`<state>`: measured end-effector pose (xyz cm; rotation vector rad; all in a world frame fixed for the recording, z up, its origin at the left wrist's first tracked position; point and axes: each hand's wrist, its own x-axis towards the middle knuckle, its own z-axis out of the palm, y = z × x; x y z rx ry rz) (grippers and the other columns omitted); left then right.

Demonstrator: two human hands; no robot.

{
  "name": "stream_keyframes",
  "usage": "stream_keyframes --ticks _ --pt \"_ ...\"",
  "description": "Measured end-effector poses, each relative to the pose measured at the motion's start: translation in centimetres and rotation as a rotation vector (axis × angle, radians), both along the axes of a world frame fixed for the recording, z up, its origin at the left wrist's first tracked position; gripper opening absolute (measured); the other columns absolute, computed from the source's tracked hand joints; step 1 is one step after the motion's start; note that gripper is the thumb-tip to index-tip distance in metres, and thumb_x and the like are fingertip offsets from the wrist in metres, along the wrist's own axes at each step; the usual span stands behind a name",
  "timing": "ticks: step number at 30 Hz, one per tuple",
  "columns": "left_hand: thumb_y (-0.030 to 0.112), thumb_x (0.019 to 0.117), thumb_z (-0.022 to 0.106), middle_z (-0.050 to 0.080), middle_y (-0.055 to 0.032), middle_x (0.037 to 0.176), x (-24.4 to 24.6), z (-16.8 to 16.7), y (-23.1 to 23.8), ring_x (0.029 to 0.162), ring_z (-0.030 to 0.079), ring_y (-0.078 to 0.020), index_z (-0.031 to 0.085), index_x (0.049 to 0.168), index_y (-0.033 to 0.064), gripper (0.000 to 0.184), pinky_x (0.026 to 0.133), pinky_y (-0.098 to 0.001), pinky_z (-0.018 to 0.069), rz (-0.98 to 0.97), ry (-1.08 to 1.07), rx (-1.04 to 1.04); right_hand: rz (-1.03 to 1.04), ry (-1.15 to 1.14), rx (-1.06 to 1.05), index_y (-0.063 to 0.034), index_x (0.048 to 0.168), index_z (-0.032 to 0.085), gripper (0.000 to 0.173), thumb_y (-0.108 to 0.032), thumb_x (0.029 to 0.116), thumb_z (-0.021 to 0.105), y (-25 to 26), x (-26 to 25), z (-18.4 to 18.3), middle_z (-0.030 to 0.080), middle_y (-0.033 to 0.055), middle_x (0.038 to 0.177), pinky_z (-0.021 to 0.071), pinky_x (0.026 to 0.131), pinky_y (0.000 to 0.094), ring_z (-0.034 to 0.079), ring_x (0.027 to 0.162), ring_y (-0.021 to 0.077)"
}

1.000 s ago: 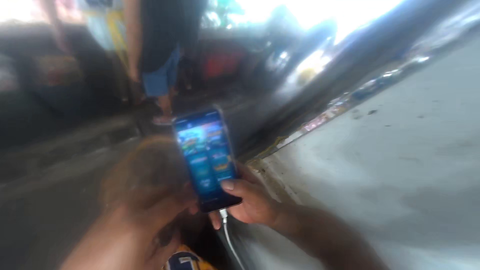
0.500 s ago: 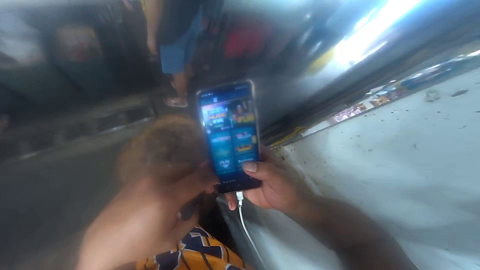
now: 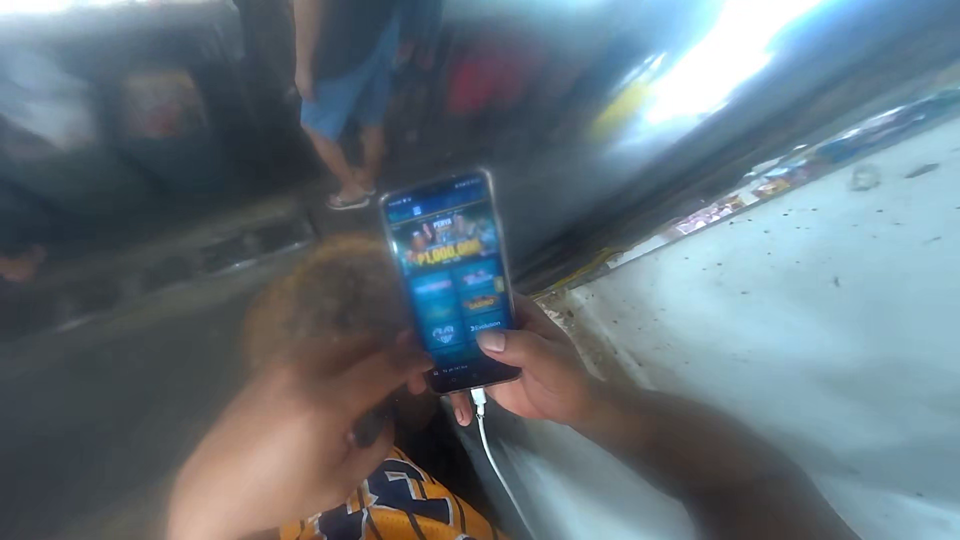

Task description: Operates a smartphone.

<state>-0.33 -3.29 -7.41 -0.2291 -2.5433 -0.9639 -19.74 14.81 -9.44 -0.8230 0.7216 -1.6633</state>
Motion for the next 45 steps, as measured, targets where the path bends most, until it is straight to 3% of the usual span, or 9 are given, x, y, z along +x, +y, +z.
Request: stream_keyframes --ticks 45 --pt "0.019 0.0973 0.059 0.066 -0.0029 0.089 -0.44 0.70 0.74 0.075 0.061 -0.0099 0.068 0.127 0.0163 0.031 0.063 -0.0242 0.0503 -0.025 0.027 -0.019 -0.003 -0.009 -0.045 -0.0098 0.134 0.055 0.031 -0.013 0.1037 0.054 0.29 0.14 0.05 0.067 0.0215 0.125 0.0647 0.064 0.0409 0.075 0.094 0.0321"
